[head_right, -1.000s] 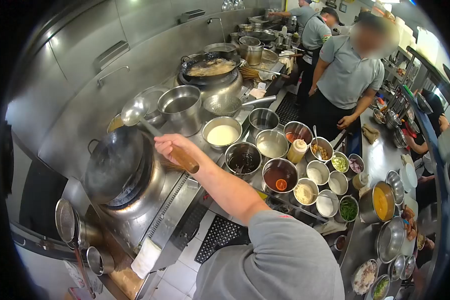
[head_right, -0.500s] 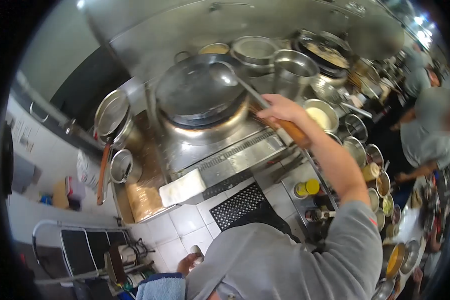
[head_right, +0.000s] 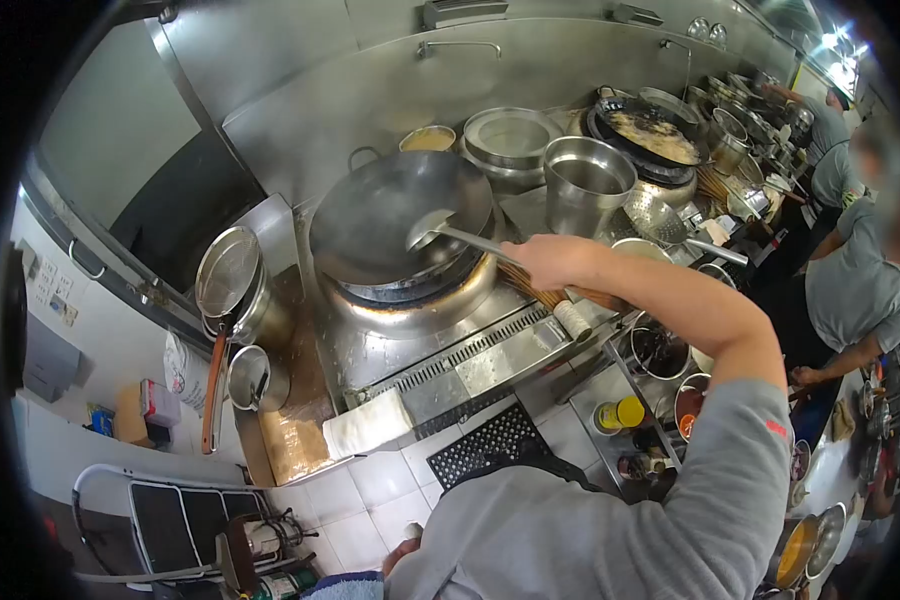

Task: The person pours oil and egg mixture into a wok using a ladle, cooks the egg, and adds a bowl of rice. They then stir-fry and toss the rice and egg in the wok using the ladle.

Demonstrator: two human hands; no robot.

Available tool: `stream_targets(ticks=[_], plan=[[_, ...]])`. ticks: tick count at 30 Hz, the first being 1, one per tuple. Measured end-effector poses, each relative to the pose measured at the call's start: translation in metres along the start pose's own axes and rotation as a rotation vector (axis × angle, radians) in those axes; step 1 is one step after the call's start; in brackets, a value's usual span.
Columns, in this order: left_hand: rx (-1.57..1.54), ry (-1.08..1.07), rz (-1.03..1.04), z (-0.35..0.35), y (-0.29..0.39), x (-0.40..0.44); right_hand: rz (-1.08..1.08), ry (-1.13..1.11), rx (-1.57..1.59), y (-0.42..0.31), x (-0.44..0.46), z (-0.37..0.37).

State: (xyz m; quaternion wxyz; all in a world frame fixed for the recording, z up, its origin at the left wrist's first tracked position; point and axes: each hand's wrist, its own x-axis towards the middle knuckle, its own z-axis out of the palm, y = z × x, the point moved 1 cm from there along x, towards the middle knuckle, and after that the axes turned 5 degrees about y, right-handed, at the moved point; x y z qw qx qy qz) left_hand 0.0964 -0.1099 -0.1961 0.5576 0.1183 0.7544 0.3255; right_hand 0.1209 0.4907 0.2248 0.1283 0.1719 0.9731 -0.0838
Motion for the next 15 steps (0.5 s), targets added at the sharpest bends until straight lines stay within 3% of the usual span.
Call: stream_targets(ticks=[10,13,15], plan=[[0.076,0.013,0.064,0.004,0.03,0.007,0.037,0.29,0.165,0.002,0.123,0.039],[0.134,0.055,0.17,0.006,0.054,-0.018,0.044,0.476,0.185,0.025,0.127,0.048],[0.117,0.13,0.219,0.009,0.078,-0.05,0.076,0.484,0.413,0.019,0.089,0.028]])
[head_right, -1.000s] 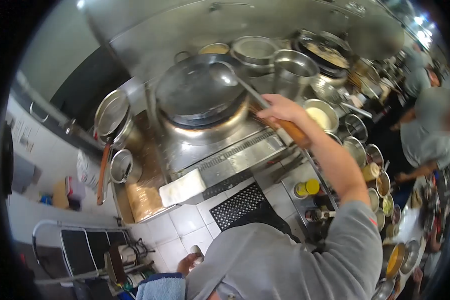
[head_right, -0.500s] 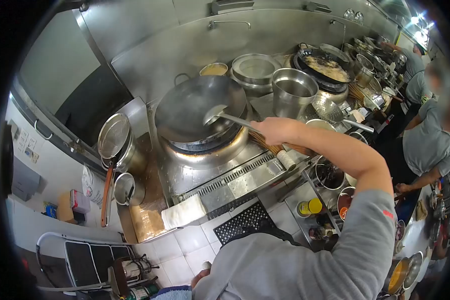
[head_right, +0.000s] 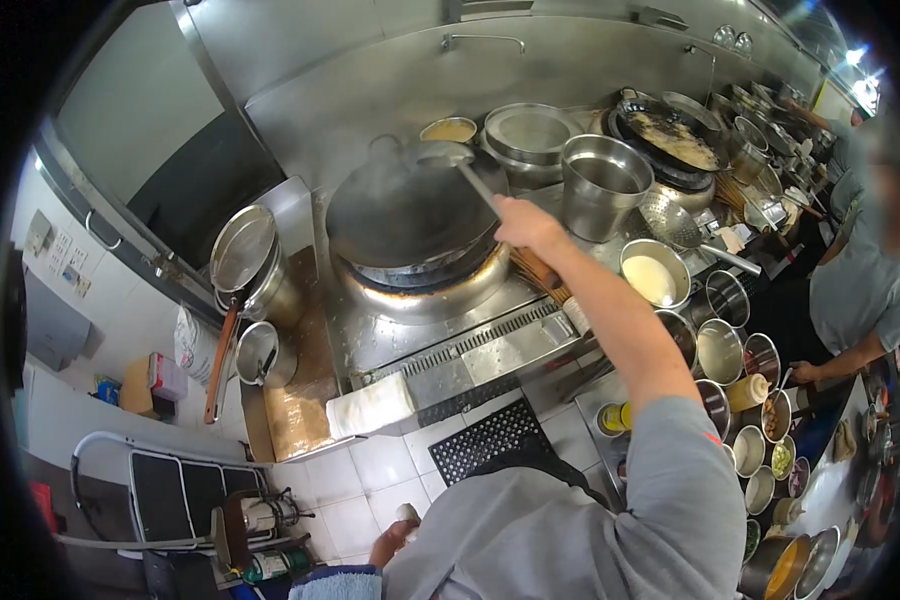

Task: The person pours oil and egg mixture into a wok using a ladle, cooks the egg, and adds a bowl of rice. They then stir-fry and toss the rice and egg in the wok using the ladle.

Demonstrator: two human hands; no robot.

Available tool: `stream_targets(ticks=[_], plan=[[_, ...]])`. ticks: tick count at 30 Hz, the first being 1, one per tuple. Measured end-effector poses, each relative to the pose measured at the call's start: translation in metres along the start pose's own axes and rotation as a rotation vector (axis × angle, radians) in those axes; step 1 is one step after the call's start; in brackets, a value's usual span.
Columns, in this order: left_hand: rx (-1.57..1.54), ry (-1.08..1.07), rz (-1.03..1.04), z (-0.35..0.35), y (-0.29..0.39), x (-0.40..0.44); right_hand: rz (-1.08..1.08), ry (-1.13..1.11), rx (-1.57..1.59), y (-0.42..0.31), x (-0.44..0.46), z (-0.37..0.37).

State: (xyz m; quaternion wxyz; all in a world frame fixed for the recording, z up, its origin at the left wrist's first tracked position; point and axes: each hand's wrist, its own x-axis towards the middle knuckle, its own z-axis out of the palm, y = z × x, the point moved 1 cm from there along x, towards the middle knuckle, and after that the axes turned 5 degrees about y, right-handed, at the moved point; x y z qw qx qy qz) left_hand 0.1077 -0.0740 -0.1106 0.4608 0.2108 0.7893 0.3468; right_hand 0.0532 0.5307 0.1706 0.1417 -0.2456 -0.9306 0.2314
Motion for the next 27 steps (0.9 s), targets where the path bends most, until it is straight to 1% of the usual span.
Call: stream_targets(ticks=[2,4,6,11,14,20,21,23,24,26,27], plan=[[-0.032,-0.048,-0.078,0.002,-0.03,0.008,0.083,-0.06,0.262,0.008,-0.012,-0.014],[-0.052,-0.074,-0.131,0.004,-0.056,0.012,0.085,-0.089,0.49,0.009,-0.029,-0.023],[-0.061,-0.087,-0.167,0.004,-0.069,0.013,0.132,-0.069,0.627,0.005,-0.047,-0.028],[-0.066,-0.096,-0.207,-0.004,-0.084,0.013,0.13,-0.076,0.786,-0.016,-0.08,-0.038],[-0.07,-0.097,-0.219,-0.009,-0.091,0.017,0.175,-0.028,0.767,-0.023,-0.093,-0.039],[-0.078,-0.104,-0.244,-0.013,-0.101,0.022,0.16,-0.064,0.786,-0.026,-0.106,-0.029],[-0.08,-0.102,-0.251,-0.014,-0.103,0.021,0.175,-0.046,0.857,-0.026,-0.113,-0.027],[-0.094,-0.097,-0.269,-0.012,-0.107,0.02,0.259,-0.03,1.137,-0.027,-0.132,-0.017],[-0.104,-0.092,-0.283,-0.01,-0.11,0.018,0.298,-0.036,1.272,-0.027,-0.134,-0.012],[-0.124,-0.082,-0.312,-0.002,-0.116,0.012,0.345,-0.021,1.447,-0.02,-0.125,0.011],[-0.132,-0.076,-0.325,0.002,-0.118,0.009,0.33,-0.002,1.275,-0.025,-0.119,0.019]])
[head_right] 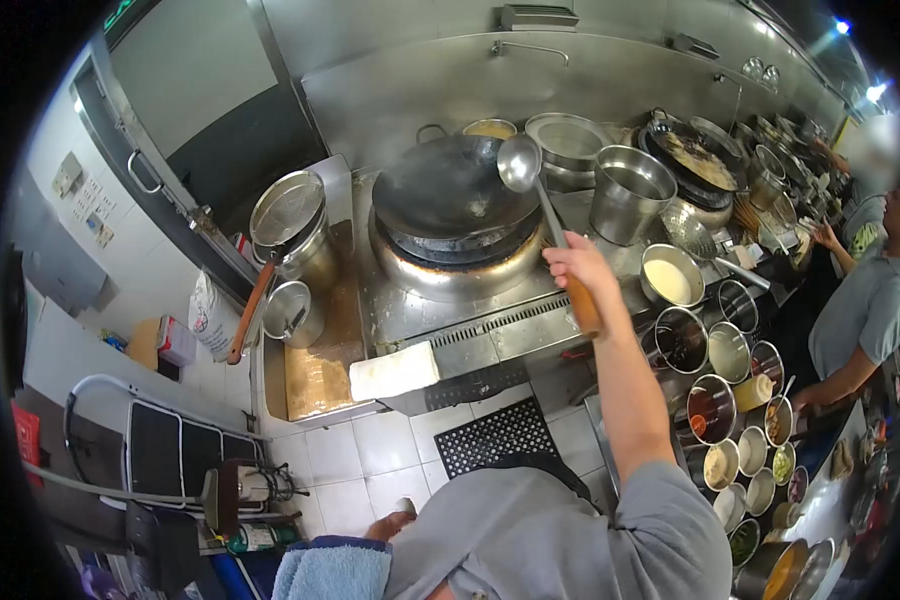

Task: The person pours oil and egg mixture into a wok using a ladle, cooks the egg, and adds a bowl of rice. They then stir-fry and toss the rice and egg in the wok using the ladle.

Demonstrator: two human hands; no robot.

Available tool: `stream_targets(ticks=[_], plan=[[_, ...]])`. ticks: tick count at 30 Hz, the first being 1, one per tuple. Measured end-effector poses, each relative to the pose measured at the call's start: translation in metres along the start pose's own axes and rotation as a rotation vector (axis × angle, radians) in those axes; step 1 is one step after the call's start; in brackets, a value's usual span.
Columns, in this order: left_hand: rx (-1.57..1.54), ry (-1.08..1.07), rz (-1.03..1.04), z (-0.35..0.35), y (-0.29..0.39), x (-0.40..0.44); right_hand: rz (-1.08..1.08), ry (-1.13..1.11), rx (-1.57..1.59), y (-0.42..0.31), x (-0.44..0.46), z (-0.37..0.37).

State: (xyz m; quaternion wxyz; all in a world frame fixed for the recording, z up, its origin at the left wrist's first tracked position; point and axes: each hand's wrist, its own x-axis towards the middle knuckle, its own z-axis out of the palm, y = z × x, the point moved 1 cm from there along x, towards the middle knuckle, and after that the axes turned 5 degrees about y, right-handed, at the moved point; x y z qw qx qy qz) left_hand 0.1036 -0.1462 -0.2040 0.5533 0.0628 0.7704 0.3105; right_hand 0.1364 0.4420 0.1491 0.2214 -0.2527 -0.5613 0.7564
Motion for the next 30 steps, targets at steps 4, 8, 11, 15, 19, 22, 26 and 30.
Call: stream_targets(ticks=[4,8,11,15,19,22,26,30], plan=[[-0.037,0.018,-0.041,0.021,-0.004,-0.014,0.008,-0.035,-0.017,-0.008,-0.013,-0.002],[-0.008,0.018,-0.029,0.032,0.033,-0.023,0.012,-0.033,0.251,0.002,-0.012,-0.022],[-0.016,0.083,0.002,0.016,0.095,-0.025,0.016,-0.052,0.029,0.003,0.001,-0.014],[-0.204,0.369,0.212,-0.028,0.155,-0.045,0.14,-0.336,0.757,0.018,0.007,-0.035],[-0.153,0.681,0.425,-0.081,0.178,-0.031,0.071,-0.328,0.59,0.02,0.002,-0.018],[0.119,0.88,0.436,-0.125,0.214,-0.049,0.163,-0.371,0.837,0.019,-0.004,-0.009],[0.223,0.993,0.553,-0.175,0.232,-0.041,0.048,-0.274,0.573,0.018,-0.002,0.02],[0.141,1.058,0.601,-0.204,0.218,0.0,-0.053,0.041,0.13,0.006,-0.021,0.068]])
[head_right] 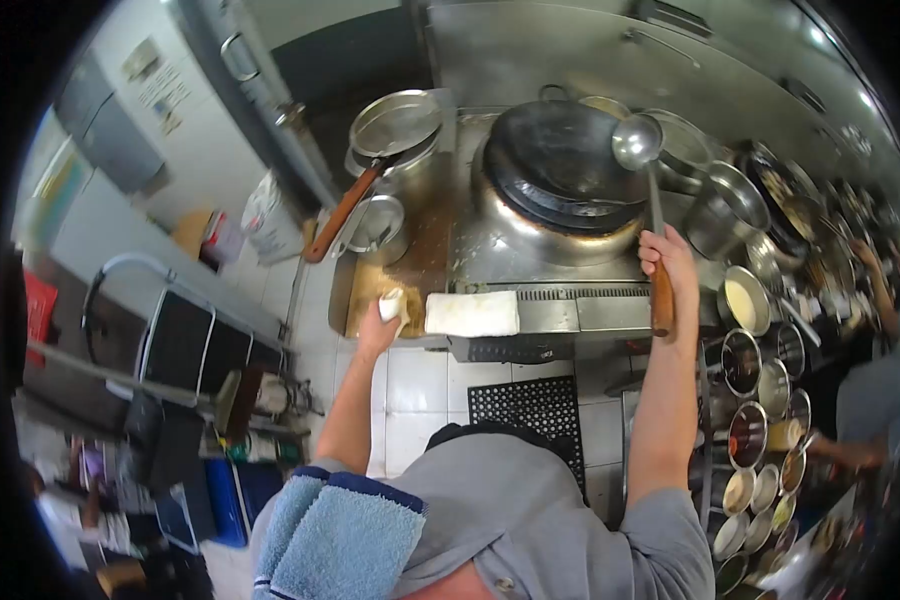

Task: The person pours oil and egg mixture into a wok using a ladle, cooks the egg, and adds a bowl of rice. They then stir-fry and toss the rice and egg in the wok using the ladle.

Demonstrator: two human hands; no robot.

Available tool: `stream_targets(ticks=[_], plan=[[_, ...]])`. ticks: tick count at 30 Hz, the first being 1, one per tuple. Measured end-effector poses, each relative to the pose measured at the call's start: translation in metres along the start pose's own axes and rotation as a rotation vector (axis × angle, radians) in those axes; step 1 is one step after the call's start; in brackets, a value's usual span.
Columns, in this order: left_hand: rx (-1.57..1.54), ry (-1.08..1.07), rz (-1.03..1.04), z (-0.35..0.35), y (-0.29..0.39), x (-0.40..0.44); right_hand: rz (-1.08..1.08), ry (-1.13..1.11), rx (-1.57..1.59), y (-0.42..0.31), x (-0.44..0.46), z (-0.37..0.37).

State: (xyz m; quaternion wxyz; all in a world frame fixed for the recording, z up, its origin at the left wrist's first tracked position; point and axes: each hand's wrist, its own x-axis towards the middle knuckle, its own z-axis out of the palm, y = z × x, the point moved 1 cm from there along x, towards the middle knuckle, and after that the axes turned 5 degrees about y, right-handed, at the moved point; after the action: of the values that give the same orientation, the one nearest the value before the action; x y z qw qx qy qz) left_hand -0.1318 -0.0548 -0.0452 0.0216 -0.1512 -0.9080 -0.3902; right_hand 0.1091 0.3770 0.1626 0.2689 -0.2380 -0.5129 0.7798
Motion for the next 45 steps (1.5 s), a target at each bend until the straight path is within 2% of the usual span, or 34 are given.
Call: stream_targets(ticks=[1,4,7,8,9,11,13,15,17,20,23,24,27,30,31,32,33,35,36,37,38,39,41,43,44,45], plan=[[0.0,0.022,-0.01,0.009,-0.014,0.003,0.047,-0.058,0.009,0.004,0.001,-0.008],[-0.03,0.013,-0.044,0.013,-0.025,0.008,0.042,-0.294,0.707,0.024,-0.028,-0.006],[-0.01,0.065,-0.081,0.001,-0.011,-0.001,0.151,-0.187,0.984,0.028,-0.072,0.008],[0.114,0.157,0.003,-0.003,-0.007,-0.012,0.136,-0.211,0.939,0.033,-0.088,0.003],[0.226,0.255,0.095,-0.007,0.001,-0.025,0.138,-0.236,1.026,0.035,-0.108,0.001],[0.202,0.298,0.437,-0.03,0.051,-0.067,0.139,-0.292,1.199,0.044,-0.158,0.001],[0.115,-0.023,0.616,-0.007,0.054,-0.111,0.11,-0.336,1.237,0.06,-0.211,0.007],[-0.21,-0.728,0.575,0.025,0.056,-0.147,0.105,-0.224,1.247,0.072,-0.272,0.007],[-0.024,-0.958,0.801,0.055,0.057,-0.173,0.122,-0.115,1.226,0.077,-0.335,0.011],[0.213,-1.316,0.804,0.11,0.061,-0.189,0.144,0.028,1.214,0.088,-0.421,0.023],[0.476,-1.418,1.044,0.127,0.104,-0.23,0.052,0.181,1.117,0.099,-0.498,0.046],[0.447,-1.517,1.042,0.134,0.113,-0.247,-0.027,0.218,1.075,0.105,-0.519,0.053],[0.374,-1.746,1.234,0.16,0.135,-0.314,-0.195,0.344,0.955,0.112,-0.571,0.071],[0.148,-1.918,1.44,0.134,0.204,-0.411,-0.321,0.494,0.835,0.103,-0.619,0.085],[0.183,-1.989,1.441,0.111,0.234,-0.447,-0.352,0.545,0.803,0.099,-0.633,0.091],[0.043,-2.101,1.553,0.139,0.232,-0.479,-0.377,0.634,0.776,0.096,-0.645,0.098],[-0.234,-2.218,1.484,0.11,0.258,-0.51,-0.433,0.685,0.798,0.098,-0.654,0.106],[-0.261,-2.36,1.232,0.108,0.278,-0.578,-0.522,0.763,0.816,0.098,-0.671,0.118],[-0.152,-2.523,0.929,0.082,0.303,-0.6,-0.561,0.793,0.825,0.102,-0.679,0.122],[-0.152,-2.621,0.747,0.089,0.308,-0.63,-0.601,0.822,0.837,0.106,-0.686,0.126],[-0.253,-2.627,0.607,0.09,0.311,-0.654,-0.643,0.854,0.849,0.11,-0.692,0.129],[-0.245,-2.492,0.374,0.093,0.312,-0.681,-0.674,0.893,0.851,0.112,-0.697,0.131],[-0.269,-2.38,0.377,0.113,0.315,-0.718,-0.728,0.977,0.863,0.12,-0.707,0.136],[-0.362,-2.366,0.459,0.098,0.328,-0.723,-0.76,1.056,0.893,0.121,-0.717,0.139],[-0.269,-2.365,0.25,0.115,0.325,-0.735,-0.772,1.088,0.91,0.121,-0.721,0.139],[-0.256,-2.336,0.238,0.115,0.324,-0.735,-0.793,1.106,0.917,0.122,-0.723,0.139]])
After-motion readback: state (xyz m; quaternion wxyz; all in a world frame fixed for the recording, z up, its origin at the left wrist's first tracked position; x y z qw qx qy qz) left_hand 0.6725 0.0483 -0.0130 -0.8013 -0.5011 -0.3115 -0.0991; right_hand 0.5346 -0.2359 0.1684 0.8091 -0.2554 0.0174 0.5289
